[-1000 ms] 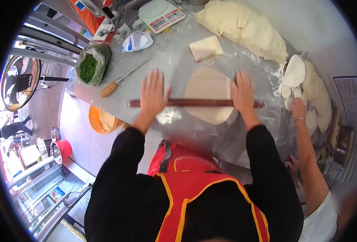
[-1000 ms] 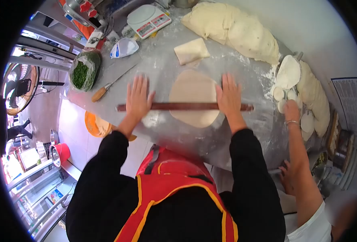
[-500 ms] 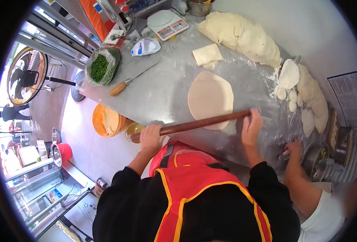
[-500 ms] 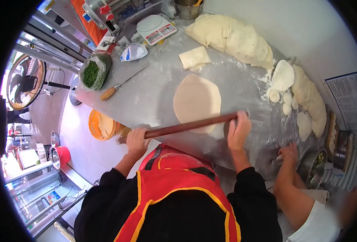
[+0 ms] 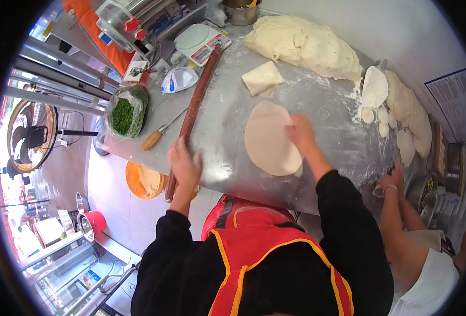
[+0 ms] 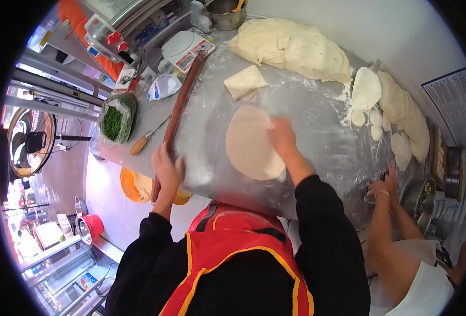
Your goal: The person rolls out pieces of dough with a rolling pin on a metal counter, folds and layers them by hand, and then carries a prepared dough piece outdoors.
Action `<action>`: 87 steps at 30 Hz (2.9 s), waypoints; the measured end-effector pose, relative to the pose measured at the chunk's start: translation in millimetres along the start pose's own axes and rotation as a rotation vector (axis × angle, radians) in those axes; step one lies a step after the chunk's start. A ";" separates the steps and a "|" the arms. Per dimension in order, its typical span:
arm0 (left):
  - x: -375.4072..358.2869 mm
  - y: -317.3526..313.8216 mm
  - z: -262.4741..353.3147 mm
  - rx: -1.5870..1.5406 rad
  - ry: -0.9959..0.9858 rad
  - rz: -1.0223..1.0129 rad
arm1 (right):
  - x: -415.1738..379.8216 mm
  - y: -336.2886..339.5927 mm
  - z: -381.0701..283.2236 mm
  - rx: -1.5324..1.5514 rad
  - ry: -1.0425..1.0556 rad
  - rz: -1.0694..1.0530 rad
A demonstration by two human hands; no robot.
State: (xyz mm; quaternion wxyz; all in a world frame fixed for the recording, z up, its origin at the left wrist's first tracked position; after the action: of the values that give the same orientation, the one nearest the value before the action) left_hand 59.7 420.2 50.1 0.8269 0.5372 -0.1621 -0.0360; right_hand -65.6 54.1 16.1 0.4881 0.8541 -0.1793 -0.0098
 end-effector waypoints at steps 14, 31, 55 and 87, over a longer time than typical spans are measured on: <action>32.1 -105.6 302.9 -0.196 -0.951 -1.178 | -62.1 1.7 11.5 0.995 -0.464 -0.089; 6.5 -156.9 313.8 -0.388 -1.060 -0.334 | -62.7 76.2 47.6 -0.130 0.052 0.325; -75.9 3.1 47.7 -0.114 -0.202 -0.435 | -107.3 73.0 -61.5 -0.100 0.199 0.176; -63.4 -47.3 96.4 -0.010 -0.410 -0.159 | -83.4 27.0 22.2 -0.414 0.213 -0.185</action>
State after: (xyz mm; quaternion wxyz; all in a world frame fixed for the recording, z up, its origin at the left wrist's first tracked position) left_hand -24.3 330.6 28.7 0.7739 0.5255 -0.2839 -0.2106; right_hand -155.8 49.6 13.9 0.6659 0.7448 -0.0420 -0.0009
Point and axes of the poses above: each hand's wrist, its own x-axis towards the middle knuckle, its own y-axis out of the back of the hand, z = x × y, the point moved 10 cm from there along x, towards the middle knuckle, and after that the axes turned 14 degrees about y, right-handed, at the moved point
